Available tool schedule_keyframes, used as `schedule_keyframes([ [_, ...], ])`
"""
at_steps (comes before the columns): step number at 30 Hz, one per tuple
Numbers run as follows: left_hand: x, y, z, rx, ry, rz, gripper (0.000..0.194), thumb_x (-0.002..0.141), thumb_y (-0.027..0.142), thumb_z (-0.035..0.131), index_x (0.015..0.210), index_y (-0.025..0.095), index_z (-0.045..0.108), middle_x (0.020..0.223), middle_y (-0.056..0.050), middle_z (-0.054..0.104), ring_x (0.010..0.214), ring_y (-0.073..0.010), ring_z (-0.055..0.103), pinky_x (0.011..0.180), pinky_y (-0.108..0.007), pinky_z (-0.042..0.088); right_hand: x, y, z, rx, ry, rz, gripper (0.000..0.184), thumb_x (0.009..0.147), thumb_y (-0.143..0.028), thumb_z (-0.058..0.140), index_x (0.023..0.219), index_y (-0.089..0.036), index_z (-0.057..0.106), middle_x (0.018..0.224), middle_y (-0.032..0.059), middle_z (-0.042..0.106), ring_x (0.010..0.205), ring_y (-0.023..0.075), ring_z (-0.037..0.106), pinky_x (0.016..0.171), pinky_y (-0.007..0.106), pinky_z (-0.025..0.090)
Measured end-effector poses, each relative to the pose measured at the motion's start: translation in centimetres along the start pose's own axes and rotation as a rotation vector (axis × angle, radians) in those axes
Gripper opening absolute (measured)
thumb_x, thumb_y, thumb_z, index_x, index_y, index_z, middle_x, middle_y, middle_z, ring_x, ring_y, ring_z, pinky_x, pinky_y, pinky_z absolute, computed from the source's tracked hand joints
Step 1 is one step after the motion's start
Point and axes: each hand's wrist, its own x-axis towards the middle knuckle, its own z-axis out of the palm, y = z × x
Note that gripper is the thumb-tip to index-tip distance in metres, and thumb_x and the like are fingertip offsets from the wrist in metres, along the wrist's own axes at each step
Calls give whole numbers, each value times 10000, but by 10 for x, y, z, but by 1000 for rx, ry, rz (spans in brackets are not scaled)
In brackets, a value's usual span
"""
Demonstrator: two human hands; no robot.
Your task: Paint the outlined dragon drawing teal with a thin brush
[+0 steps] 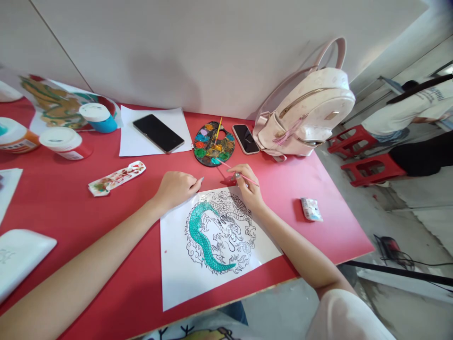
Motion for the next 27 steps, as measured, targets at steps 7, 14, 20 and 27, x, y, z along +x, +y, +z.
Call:
schedule_keyframes([
  [7, 0, 3, -3, -19, -26, -19, 606, 1113, 531, 387, 590, 236, 462, 680, -108, 728, 693, -242, 649, 645, -379, 203, -1, -9, 0, 49, 144, -47, 432, 1244, -520, 478, 1060, -254, 765, 958, 55, 701, 788, 219, 686, 753, 388, 608],
  [14, 0, 4, -3, -47, -23, -40, 588, 1105, 548, 388, 601, 244, 372, 628, -87, 659, 632, -222, 574, 645, -395, 194, -15, -46, -5, 104, 221, -382, 426, 1255, -355, 417, 889, -286, 624, 724, 0, 593, 622, 209, 609, 583, 373, 491],
  [20, -1, 2, -1, -36, 4, -11, 612, 1125, 544, 403, 593, 243, 375, 621, -92, 672, 641, -223, 597, 640, -396, 192, -28, -59, 2, 30, -95, -798, 399, 1265, -333, 419, 1026, -244, 725, 779, 13, 662, 651, 183, 616, 584, 341, 497],
  [27, -2, 3, -2, -12, 11, 11, 650, 1146, 532, 417, 570, 234, 453, 638, -101, 701, 663, -231, 630, 631, -383, 198, -36, -52, 9, -90, -237, -775, 450, 1259, -282, 387, 893, -259, 648, 779, 11, 669, 673, 181, 615, 626, 329, 495],
])
